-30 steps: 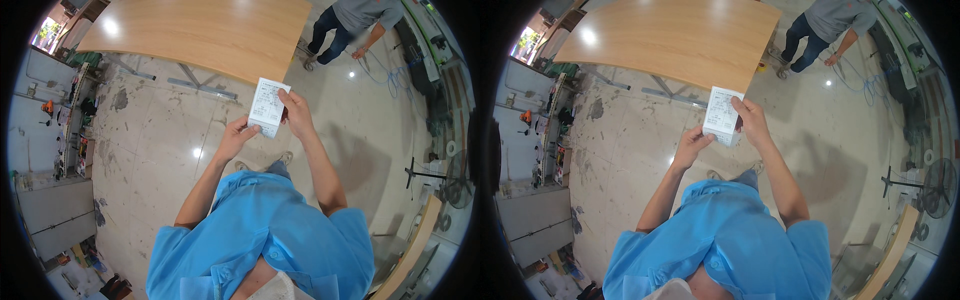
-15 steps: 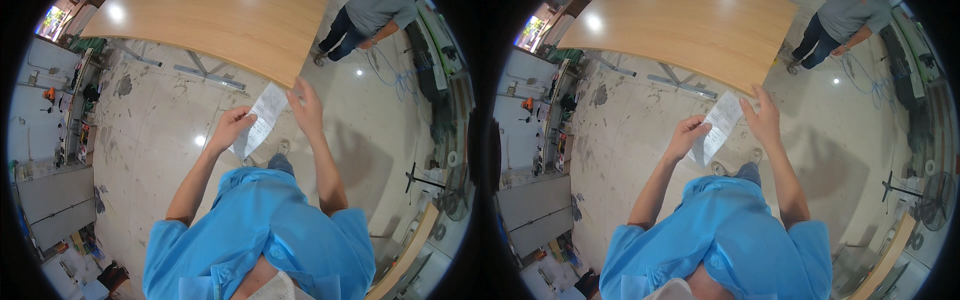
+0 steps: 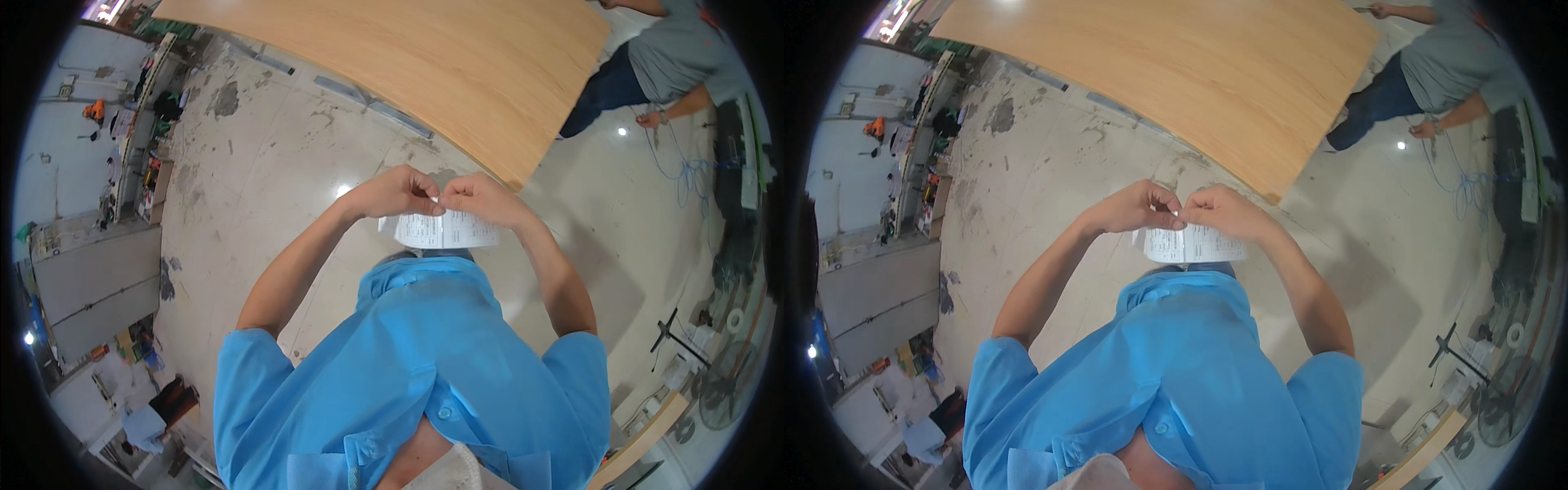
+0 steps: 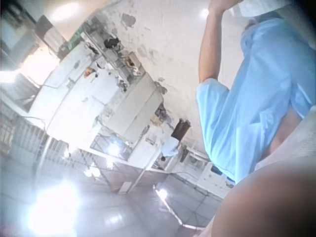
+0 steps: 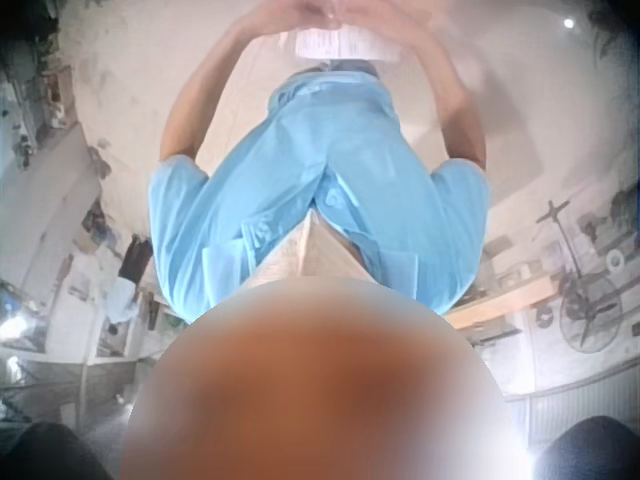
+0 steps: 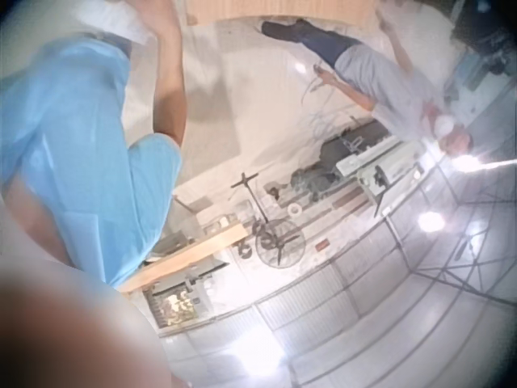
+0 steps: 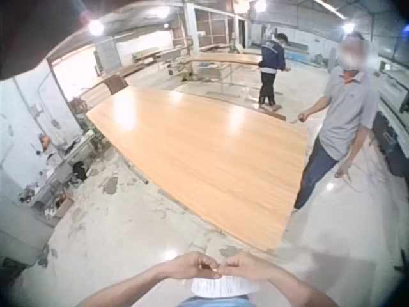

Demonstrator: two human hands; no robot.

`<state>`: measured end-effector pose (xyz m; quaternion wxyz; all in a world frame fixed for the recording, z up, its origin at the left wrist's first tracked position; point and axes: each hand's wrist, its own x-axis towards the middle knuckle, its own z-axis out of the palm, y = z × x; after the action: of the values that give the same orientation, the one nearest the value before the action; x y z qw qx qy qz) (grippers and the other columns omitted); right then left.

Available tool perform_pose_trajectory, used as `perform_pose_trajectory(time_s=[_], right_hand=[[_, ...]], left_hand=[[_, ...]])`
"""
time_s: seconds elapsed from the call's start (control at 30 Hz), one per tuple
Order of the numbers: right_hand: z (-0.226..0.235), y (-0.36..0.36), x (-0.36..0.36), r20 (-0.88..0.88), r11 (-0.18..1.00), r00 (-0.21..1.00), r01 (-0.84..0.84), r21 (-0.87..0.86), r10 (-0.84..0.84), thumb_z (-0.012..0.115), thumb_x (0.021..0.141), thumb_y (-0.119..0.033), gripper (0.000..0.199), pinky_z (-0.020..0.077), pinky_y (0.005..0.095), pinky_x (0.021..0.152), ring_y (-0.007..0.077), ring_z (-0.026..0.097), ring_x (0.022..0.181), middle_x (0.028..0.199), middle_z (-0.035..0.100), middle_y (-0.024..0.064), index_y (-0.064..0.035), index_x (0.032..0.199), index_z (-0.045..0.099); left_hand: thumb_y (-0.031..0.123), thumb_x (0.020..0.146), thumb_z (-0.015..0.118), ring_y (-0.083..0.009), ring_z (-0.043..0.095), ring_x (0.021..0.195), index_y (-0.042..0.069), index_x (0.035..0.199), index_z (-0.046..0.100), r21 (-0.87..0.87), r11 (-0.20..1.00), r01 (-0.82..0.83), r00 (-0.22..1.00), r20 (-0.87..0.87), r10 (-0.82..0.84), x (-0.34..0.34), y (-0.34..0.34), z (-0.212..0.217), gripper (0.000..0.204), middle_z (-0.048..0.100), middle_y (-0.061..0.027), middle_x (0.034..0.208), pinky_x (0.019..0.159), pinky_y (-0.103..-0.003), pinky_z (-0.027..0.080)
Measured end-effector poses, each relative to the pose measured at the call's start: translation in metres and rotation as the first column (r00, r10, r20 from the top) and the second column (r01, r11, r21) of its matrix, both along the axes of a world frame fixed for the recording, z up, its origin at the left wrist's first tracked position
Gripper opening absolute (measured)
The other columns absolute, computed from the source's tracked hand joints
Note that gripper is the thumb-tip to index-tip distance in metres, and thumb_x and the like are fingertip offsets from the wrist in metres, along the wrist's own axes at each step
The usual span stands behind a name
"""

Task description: The person wraps a large curved wooden panel with corrugated cardboard and secures it using a tape gun. They align the cardboard, fold edges, and apply tape along seams while another person assists by holding the panel.

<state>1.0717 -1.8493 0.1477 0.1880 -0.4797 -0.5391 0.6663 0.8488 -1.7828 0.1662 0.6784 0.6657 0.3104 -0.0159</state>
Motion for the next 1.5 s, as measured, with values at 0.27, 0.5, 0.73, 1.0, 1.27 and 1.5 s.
perform_pose_trajectory(time_s=[0.27, 0.5, 0.73, 1.0, 1.27, 1.5], right_hand=[[-0.017, 0.097, -0.023, -0.118, 0.995, 0.988, 0.095, -0.027, -0.097, 0.067, 0.093, -0.023, 0.020, 0.0432, 0.0251, 0.061, 0.0073, 0.056, 0.069, 0.077, 0.065, -0.0022, -0.0043, 0.091, 0.073], [-0.011, 0.171, -0.070, -0.082, 0.998, 0.996, 0.041, -0.039, -0.044, 0.066, 0.093, -0.024, 0.021, 0.0433, 0.0260, 0.059, 0.0075, 0.056, 0.067, 0.075, 0.065, -0.0015, -0.0033, 0.091, 0.072], [0.000, 0.242, -0.142, -0.116, 0.987, 0.989, 0.072, -0.145, -0.089, 0.064, 0.095, -0.025, 0.023, 0.0452, 0.0240, 0.063, 0.0064, 0.058, 0.072, 0.079, 0.066, -0.0005, -0.0042, 0.091, 0.071], [-0.027, 0.320, -0.215, -0.296, 0.788, 0.736, 0.520, -0.331, -0.609, 0.057, 0.098, -0.022, 0.022, 0.0467, 0.0256, 0.068, 0.0077, 0.059, 0.077, 0.086, 0.064, 0.0014, -0.0039, 0.093, 0.068], [-0.094, 0.478, -0.187, 0.216, 0.519, 0.480, 0.832, 0.196, -0.850, 0.055, 0.097, -0.026, 0.033, 0.0495, 0.0298, 0.060, 0.0164, 0.061, 0.072, 0.086, 0.065, 0.0071, 0.0030, 0.109, 0.065], [-0.110, 0.675, -0.353, 0.086, 0.732, 0.743, 0.622, 0.276, -0.664, 0.058, 0.095, -0.016, 0.031, 0.0510, 0.0318, 0.084, 0.0187, 0.061, 0.093, 0.100, 0.062, 0.0128, 0.0046, 0.119, 0.058]], left_hand=[[0.013, 0.083, 0.076, -0.0084, 0.058, 0.074, 0.003, 0.086, 0.073, -0.050, 0.916, -0.399, 0.906, 0.133, 0.402, -0.025, 0.063, -0.013, 0.011, 0.067, -0.0014, 0.074, 0.068, -0.028, 0.045], [0.009, 0.082, 0.076, -0.0085, 0.057, 0.074, 0.003, 0.085, 0.072, 0.007, 0.861, -0.509, 0.859, 0.072, 0.507, -0.067, 0.115, -0.016, 0.008, 0.066, -0.0007, 0.074, 0.067, -0.028, 0.045], [0.007, 0.082, 0.075, -0.0084, 0.060, 0.074, 0.003, 0.082, 0.074, -0.094, 0.958, -0.272, 0.961, 0.033, 0.276, -0.133, 0.217, -0.024, 0.004, 0.070, -0.0006, 0.075, 0.071, -0.025, 0.047], [0.009, 0.087, 0.074, -0.0070, 0.061, 0.072, 0.002, 0.083, 0.071, -0.198, 0.834, -0.514, 0.786, 0.281, 0.551, -0.218, 0.319, 0.006, 0.009, 0.068, -0.0018, 0.074, 0.064, -0.024, 0.047], [0.022, 0.096, 0.066, -0.0060, 0.060, 0.073, 0.007, 0.099, 0.065, -0.283, 0.254, -0.925, 0.204, 0.193, 0.960, -0.401, 0.477, -0.024, 0.014, 0.066, 0.0017, 0.083, 0.062, -0.024, 0.047], [0.029, 0.097, 0.066, -0.0083, 0.056, 0.074, 0.005, 0.104, 0.062, 0.067, -0.281, -0.957, -0.254, 0.264, 0.930, -0.595, 0.631, -0.071, 0.025, 0.064, -0.0010, 0.086, 0.063, -0.025, 0.046]])
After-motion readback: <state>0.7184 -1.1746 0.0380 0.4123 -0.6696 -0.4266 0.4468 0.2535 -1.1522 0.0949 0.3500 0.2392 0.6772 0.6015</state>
